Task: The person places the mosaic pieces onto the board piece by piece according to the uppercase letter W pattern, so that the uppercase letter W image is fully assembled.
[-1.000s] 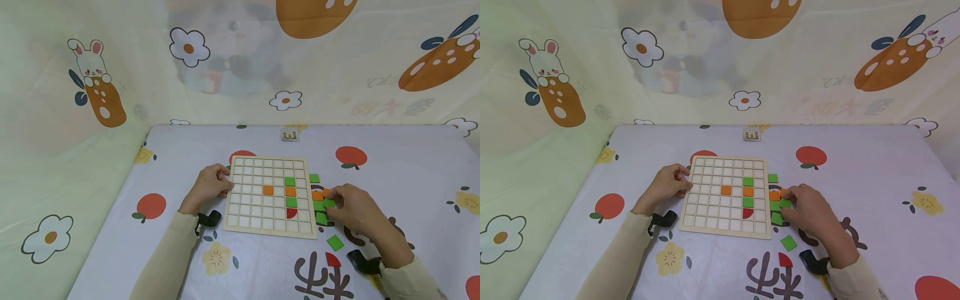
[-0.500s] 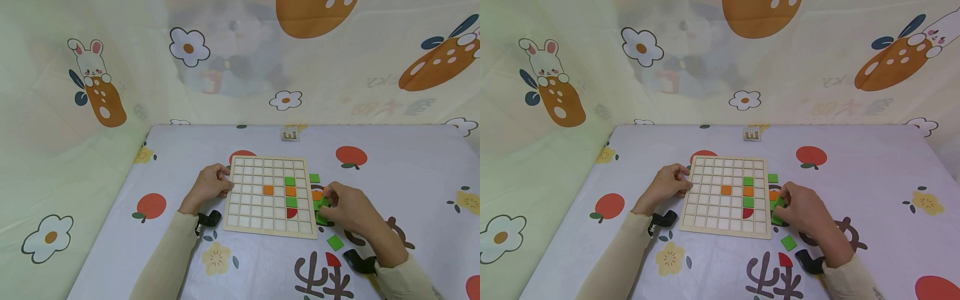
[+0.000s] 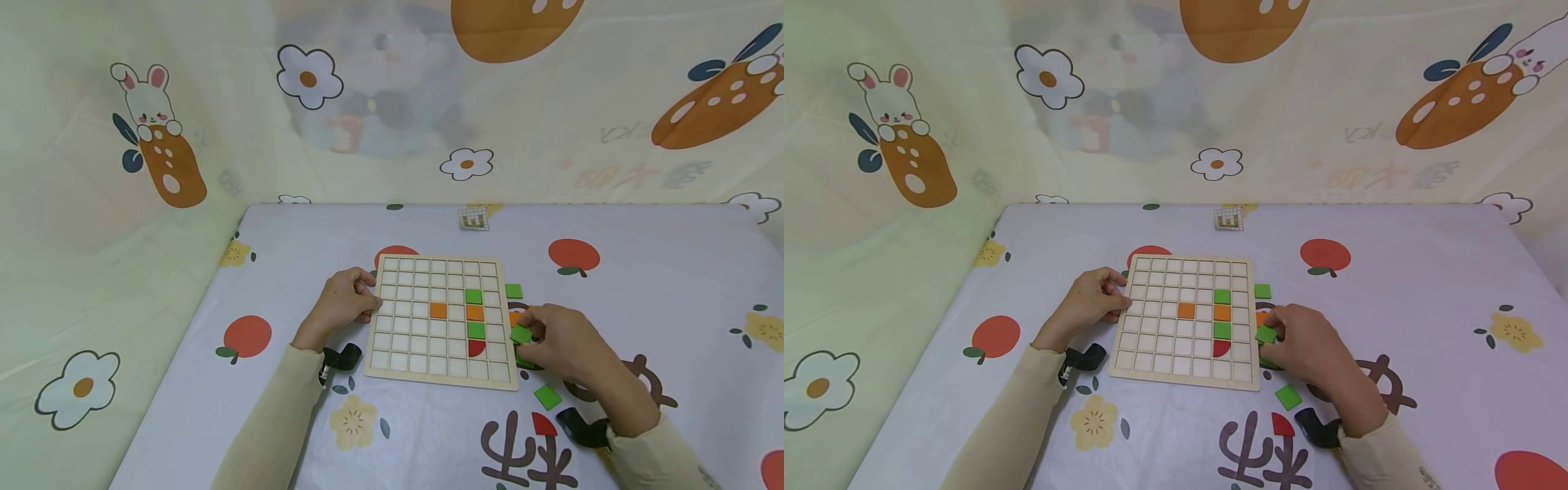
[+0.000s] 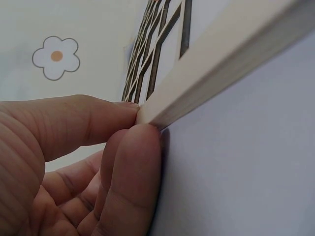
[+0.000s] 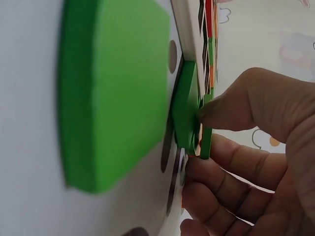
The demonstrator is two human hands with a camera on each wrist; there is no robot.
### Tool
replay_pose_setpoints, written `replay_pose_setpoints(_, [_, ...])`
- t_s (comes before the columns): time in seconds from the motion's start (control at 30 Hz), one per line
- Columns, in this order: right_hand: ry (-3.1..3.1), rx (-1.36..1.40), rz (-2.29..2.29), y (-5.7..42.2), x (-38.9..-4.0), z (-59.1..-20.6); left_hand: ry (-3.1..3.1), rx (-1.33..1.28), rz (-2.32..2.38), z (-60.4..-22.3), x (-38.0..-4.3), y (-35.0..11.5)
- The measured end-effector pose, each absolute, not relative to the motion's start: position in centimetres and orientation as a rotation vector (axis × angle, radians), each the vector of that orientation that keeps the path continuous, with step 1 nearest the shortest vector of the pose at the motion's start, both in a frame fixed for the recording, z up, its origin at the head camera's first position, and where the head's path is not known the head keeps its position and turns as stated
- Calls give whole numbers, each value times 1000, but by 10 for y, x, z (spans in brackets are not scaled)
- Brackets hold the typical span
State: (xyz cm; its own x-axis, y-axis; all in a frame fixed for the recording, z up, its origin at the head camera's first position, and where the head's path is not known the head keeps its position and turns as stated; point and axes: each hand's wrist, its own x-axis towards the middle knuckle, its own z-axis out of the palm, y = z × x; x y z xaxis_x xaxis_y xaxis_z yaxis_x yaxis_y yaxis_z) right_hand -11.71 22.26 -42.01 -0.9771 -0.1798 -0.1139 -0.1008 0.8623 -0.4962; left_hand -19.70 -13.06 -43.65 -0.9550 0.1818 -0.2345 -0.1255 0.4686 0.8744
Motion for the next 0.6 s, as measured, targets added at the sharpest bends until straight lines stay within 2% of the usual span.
replay_pose_setpoints(0.6, [2917,-224,-753,219,-118,-416,2428,35,1469,-436,-197,-131])
